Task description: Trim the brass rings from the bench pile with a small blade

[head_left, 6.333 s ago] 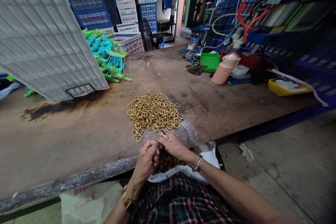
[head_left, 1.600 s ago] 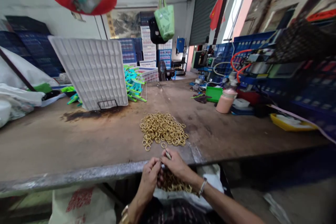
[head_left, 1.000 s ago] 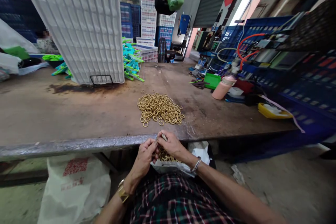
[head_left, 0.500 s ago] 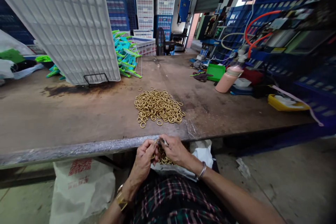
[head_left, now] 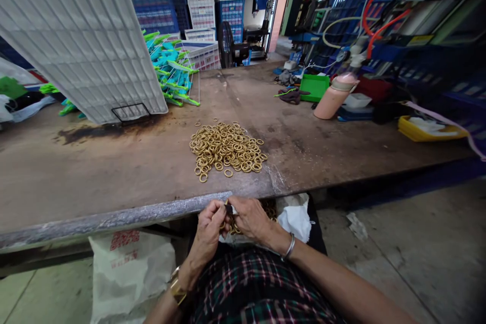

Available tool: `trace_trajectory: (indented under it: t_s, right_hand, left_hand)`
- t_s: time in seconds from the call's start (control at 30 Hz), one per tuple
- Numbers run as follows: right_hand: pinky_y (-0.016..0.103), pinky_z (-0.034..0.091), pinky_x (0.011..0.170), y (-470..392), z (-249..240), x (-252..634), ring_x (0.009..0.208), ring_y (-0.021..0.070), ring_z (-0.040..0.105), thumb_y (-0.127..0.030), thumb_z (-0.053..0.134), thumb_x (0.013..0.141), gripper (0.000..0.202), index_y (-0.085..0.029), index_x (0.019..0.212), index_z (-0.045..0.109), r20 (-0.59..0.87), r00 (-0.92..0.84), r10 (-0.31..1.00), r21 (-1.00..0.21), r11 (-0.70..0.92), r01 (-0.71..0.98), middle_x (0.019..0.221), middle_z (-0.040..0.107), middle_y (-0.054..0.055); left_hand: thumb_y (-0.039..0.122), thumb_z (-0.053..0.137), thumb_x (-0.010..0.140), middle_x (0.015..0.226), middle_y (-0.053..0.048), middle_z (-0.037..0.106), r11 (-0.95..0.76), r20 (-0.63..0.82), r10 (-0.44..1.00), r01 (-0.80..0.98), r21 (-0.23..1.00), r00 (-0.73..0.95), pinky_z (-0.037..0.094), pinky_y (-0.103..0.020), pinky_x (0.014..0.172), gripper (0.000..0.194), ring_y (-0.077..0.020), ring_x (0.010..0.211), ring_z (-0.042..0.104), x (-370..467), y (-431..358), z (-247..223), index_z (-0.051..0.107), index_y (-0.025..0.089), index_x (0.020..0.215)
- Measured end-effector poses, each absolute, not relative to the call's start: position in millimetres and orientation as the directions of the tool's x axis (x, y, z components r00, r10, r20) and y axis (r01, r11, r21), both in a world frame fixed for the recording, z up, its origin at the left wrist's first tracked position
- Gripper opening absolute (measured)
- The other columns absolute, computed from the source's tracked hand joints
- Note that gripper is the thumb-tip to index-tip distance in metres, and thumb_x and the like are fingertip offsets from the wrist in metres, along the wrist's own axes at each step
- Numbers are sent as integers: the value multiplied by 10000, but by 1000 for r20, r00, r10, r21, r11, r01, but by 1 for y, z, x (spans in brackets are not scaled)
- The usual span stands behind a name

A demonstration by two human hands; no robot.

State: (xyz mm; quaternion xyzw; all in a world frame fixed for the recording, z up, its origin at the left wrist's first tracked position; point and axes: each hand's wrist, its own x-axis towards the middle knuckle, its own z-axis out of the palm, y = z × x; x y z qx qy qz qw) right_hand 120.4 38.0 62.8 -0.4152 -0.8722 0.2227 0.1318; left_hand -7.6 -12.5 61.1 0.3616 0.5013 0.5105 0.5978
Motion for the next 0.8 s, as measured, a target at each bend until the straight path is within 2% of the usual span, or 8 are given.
trace_trajectory:
  t_s: [0.23,0.5,0.7,0.8]
  right_hand:
    - [232,263,548,37,66,120,669,155,553,-82,475,734,167,-157,868,541,5,-616,788,-450,552,702,780,633,49]
    - [249,342,569,35,78,109,695,184,609,-160,411,821,173,-147,944,532,-114,-525,844,-356,459,814,818,656,97]
    - [257,351,585,44,74,107,705,186,609,-110,379,809,212,-147,960,523,-130,-477,869,-322,418,849,834,652,106]
    - [246,329,586,53,74,115,674,168,585,-69,364,784,232,-137,932,528,-109,-466,878,-355,403,843,783,643,92]
  left_hand:
    - [413,499,808,593,47,470,208,-217,976,-229,951,-14,332,-177,412,249,-65,469,436,-8,-14,62,497,170,756]
    - [462,499,792,567,52,464,201,-218,974,-200,959,-68,321,-174,407,304,-62,448,426,-9,-12,63,449,181,686]
    - [470,524,773,544,52,468,207,-229,971,-220,953,-75,308,-180,397,308,-63,430,415,-12,-20,68,456,184,683]
    - [458,544,764,543,47,478,230,-248,968,-282,932,-29,292,-182,383,295,-68,430,422,-11,-26,72,465,184,687]
